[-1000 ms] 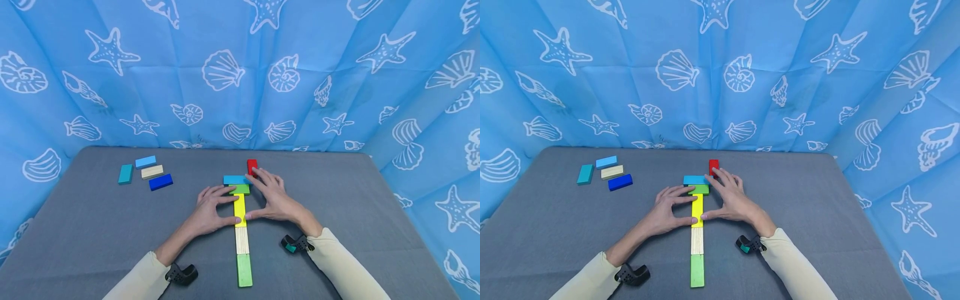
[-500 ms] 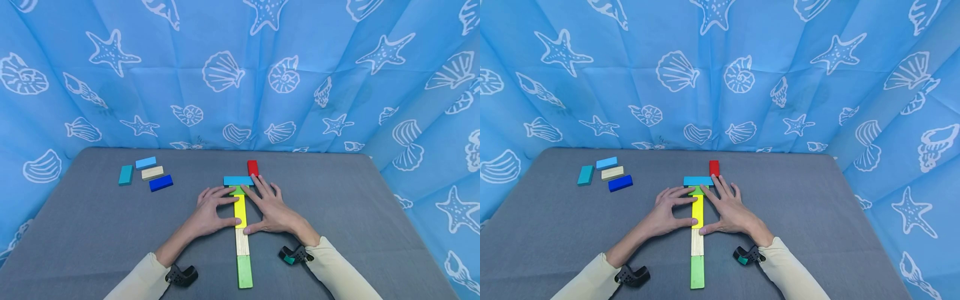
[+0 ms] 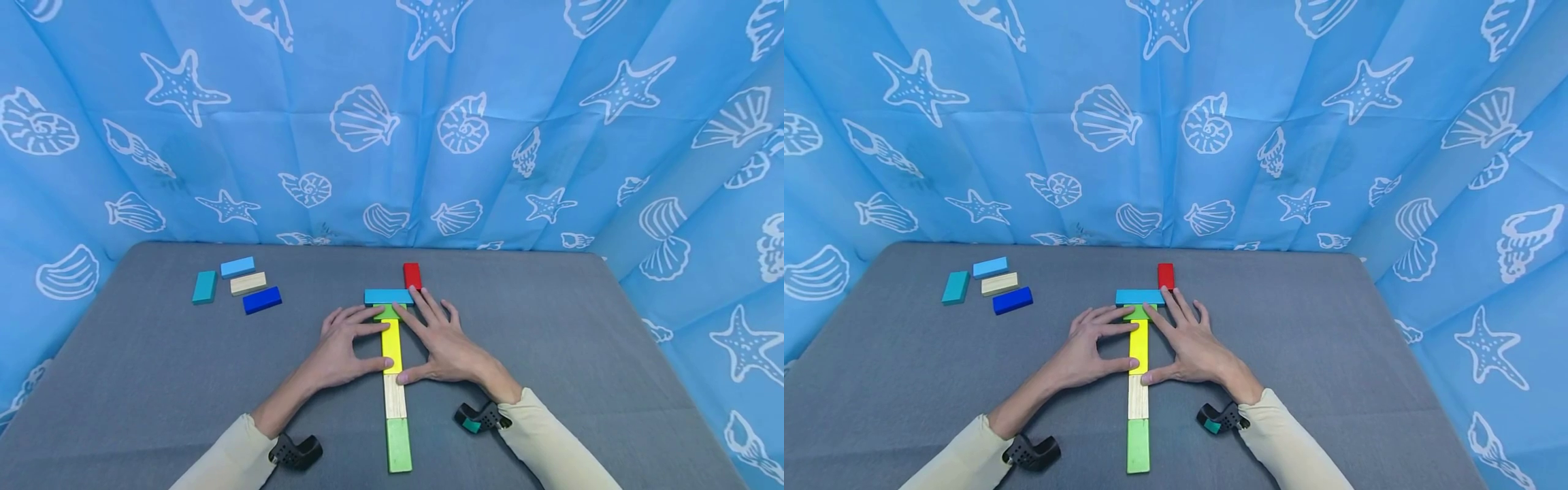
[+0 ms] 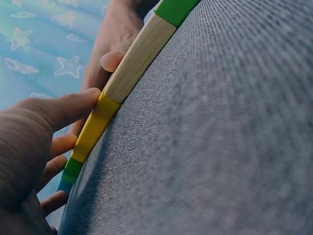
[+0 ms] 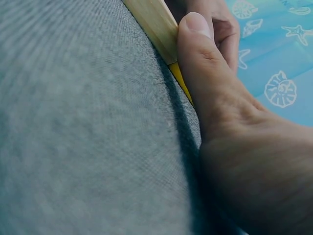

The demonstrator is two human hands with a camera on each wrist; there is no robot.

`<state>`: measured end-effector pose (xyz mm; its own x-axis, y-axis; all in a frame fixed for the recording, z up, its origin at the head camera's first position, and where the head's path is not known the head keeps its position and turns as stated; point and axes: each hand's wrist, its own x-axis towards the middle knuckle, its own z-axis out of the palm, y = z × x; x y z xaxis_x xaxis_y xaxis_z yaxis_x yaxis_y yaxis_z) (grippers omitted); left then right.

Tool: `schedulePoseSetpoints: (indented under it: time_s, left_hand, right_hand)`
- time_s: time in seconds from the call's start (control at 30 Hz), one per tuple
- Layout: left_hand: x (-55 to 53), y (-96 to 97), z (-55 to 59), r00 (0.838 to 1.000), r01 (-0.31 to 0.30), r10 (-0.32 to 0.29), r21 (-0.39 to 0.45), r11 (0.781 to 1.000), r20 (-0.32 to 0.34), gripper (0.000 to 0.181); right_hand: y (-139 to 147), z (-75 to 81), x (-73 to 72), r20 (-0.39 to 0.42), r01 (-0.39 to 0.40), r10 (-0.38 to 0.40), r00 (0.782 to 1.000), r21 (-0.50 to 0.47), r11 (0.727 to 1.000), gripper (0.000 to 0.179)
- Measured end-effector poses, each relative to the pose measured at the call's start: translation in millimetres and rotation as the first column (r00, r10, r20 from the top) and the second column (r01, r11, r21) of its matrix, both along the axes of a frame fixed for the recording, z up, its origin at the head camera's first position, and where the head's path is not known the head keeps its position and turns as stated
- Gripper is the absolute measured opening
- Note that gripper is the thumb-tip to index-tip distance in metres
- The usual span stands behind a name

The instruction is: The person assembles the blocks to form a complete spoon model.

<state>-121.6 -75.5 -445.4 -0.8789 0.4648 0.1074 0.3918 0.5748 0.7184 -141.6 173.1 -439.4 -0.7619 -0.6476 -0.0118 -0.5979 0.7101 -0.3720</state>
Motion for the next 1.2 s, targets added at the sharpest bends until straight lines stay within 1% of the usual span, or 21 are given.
schedulePoseSetpoints:
  time_s: [0.2,0.33,0.4,0.47,0.57,0.63,0.67,0.7,0.77,0.83,0.87,0.93,0.97,1.07,1.2]
  left_hand:
    - [0.1,-0.7,0.0,1.0,0.013,-0.013,0.024,1.0,-0.014,0.062]
    - [-1.6,-5.2,7.9,1.0,0.002,-0.003,0.056,0.998,0.008,0.062]
    - [-4.1,-11.6,14.1,1.0,-0.023,0.021,0.077,0.997,0.017,0.063]
    - [-9.2,-23.1,20.8,0.998,-0.059,0.057,0.108,0.992,0.021,0.065]
    - [-19.5,-53.2,32.1,0.99,-0.139,0.14,0.139,0.98,0.005,0.069]
    - [-27.2,-81.3,39.1,0.978,-0.205,0.21,0.15,0.967,-0.016,0.072]
    - [-30.4,-96.8,41.9,0.967,-0.245,0.252,0.148,0.958,-0.028,0.072]
    - [-33.0,-112.7,44.3,0.955,-0.287,0.295,0.148,0.946,-0.03,0.073]
    - [-36.0,-143.9,45.9,0.923,-0.374,0.383,0.133,0.918,-0.046,0.074]
    - [-35.9,-172.1,44.1,0.887,-0.452,0.459,0.108,0.886,-0.048,0.077]
    - [-34.9,-184.5,42.1,0.873,-0.481,0.486,0.093,0.872,-0.038,0.079]
    - [-32.4,-205.8,35.3,0.852,-0.521,0.523,0.061,0.851,-0.027,0.083]
    - [-31.5,-214.5,31.4,0.846,-0.532,0.533,0.048,0.845,-0.015,0.085]
    - [-29.9,-233.3,19.2,0.836,-0.548,0.548,0.022,0.836,0.014,0.09]
    - [-29.6,-244.3,8.3,0.834,-0.548,0.549,-0.03,0.836,0.06,0.095]
  right_hand:
    - [0.5,-0.8,0.4,0.007,0.005,-0.005,1.0,0.006,1.0,0.118]
    - [1.2,-1.1,0.4,0.012,0.006,-0.006,1.0,0.004,1.0,0.118]
    - [1.4,-1.2,0.2,0.012,0.007,-0.007,1.0,0.003,1.0,0.118]
    - [1.7,-1.5,0.2,0.013,0.007,-0.007,1.0,0.003,1.0,0.119]
    - [2.0,-2.0,0.0,0.011,0.002,-0.002,1.0,-0.007,1.0,0.119]
    - [2.1,-2.3,-0.3,0.006,-0.003,0.003,1.0,-0.013,1.0,0.119]
    - [2.0,-2.4,-0.5,0.003,-0.005,0.005,1.0,-0.015,1.0,0.119]
    - [2.0,-2.5,-0.8,-0.002,-0.007,0.007,1.0,-0.017,1.0,0.119]
    - [1.8,-2.6,-1.3,-0.005,-0.007,0.007,1.0,-0.018,1.0,0.119]
    - [1.5,-2.7,-1.6,-0.004,-0.006,0.005,1.0,-0.016,1.0,0.119]
    - [1.4,-2.7,-1.7,-0.003,-0.004,0.004,1.0,-0.013,1.0,0.119]
    - [1.3,-2.8,-1.8,0.002,-0.002,0.002,1.0,-0.01,1.0,0.119]
    - [1.3,-2.8,-1.7,0.004,-0.001,0.001,1.0,-0.009,1.0,0.119]
    - [1.3,-2.8,-1.6,0.004,-0.001,0.001,1.0,-0.009,1.0,0.119]
    - [1.3,-2.9,-1.4,0.001,-0.002,0.002,1.0,-0.015,1.0,0.119]
